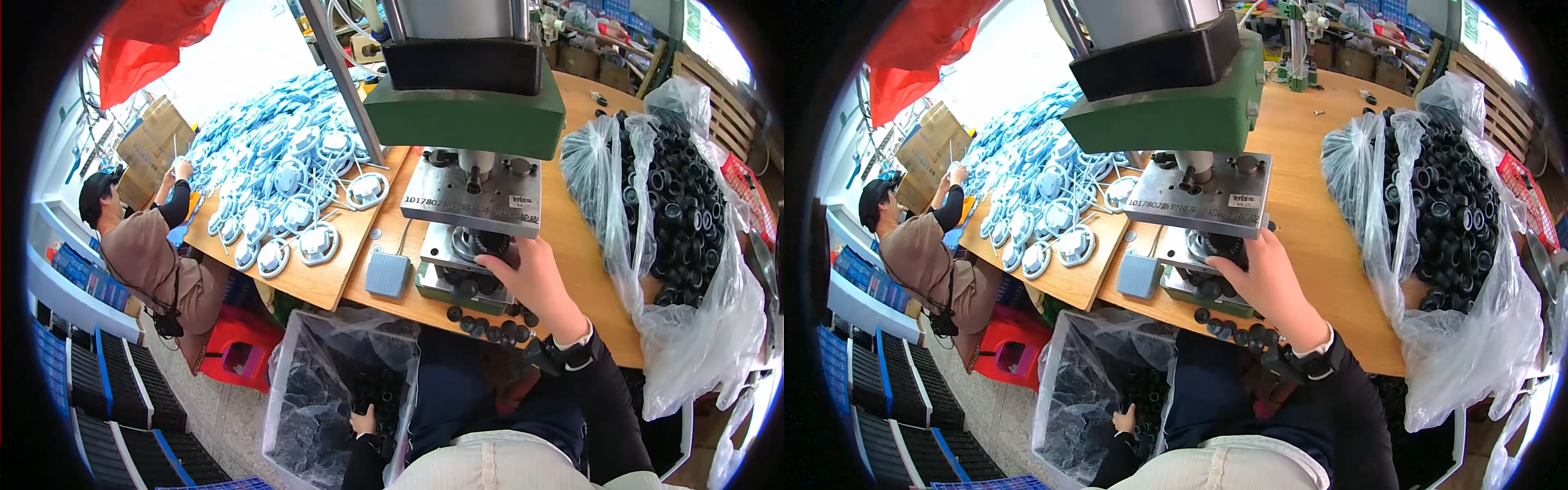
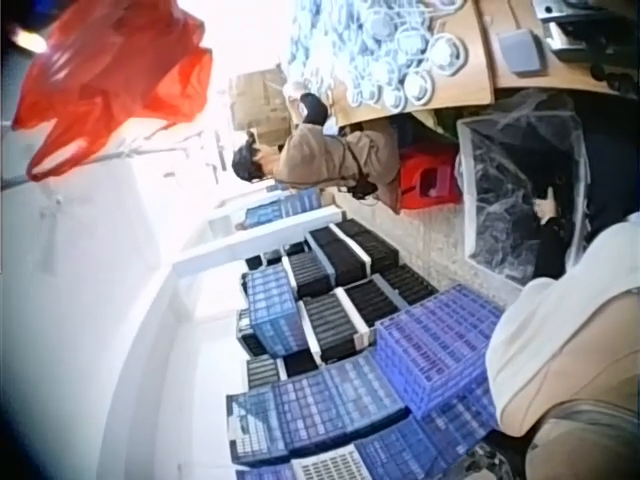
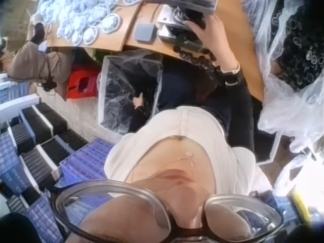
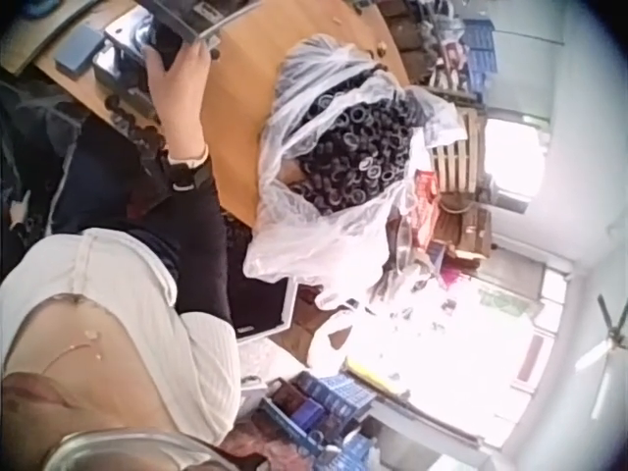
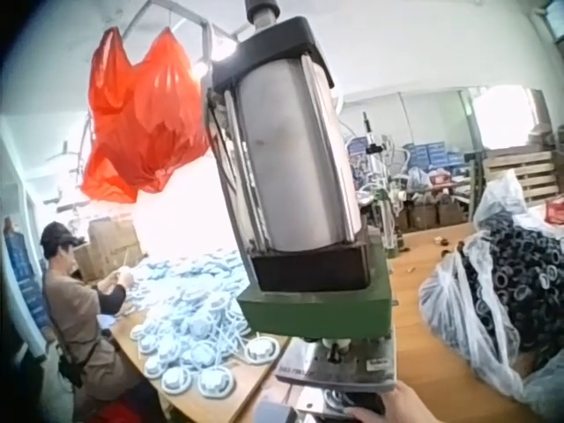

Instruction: Assembling small black plastic components using a pneumatic press and sorting them into containers.

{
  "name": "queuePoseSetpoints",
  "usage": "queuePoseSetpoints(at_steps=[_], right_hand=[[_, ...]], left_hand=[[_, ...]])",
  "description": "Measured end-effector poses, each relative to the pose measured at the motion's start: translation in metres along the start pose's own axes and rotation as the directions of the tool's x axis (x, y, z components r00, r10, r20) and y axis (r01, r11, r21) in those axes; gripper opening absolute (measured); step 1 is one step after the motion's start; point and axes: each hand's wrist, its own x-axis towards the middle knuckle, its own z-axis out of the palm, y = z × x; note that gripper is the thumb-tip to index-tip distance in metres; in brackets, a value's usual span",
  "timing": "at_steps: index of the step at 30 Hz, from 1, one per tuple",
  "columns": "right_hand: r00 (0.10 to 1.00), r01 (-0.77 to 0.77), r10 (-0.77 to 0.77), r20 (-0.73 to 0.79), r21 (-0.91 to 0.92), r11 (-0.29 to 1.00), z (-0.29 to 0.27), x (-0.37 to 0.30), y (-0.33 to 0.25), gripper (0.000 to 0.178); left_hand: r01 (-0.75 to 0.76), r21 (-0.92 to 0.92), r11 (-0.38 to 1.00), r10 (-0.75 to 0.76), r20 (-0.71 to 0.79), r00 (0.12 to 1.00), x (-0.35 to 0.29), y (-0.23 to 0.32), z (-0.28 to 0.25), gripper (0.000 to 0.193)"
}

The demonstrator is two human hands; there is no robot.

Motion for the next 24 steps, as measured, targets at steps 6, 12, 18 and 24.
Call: queuePoseSetpoints(at_steps=[6,12,18,24], right_hand=[[0.997,-0.041,0.043,0.056,-0.040,0.998,0.019,0.022,-0.007,0.040],[0.996,-0.089,0.089,0.020,0.005,0.996,0.014,0.012,-0.007,0.038],[0.944,0.148,-0.165,-0.285,-0.081,0.986,-0.041,-0.044,-0.009,0.045],[0.753,-0.549,0.182,-0.632,-0.451,0.704,-0.187,-0.085,0.149,0.038]], left_hand=[[-0.781,-0.342,0.522,0.698,-0.355,0.622,-0.029,0.156,-0.055,0.018],[-0.989,-0.141,0.043,0.887,-0.449,0.103,-0.097,0.355,-0.155,0.031],[-0.971,0.146,0.188,0.981,-0.067,0.180,-0.065,0.401,-0.126,0.035],[-0.984,0.056,0.168,0.986,0.001,0.169,-0.060,0.407,-0.129,0.039]])
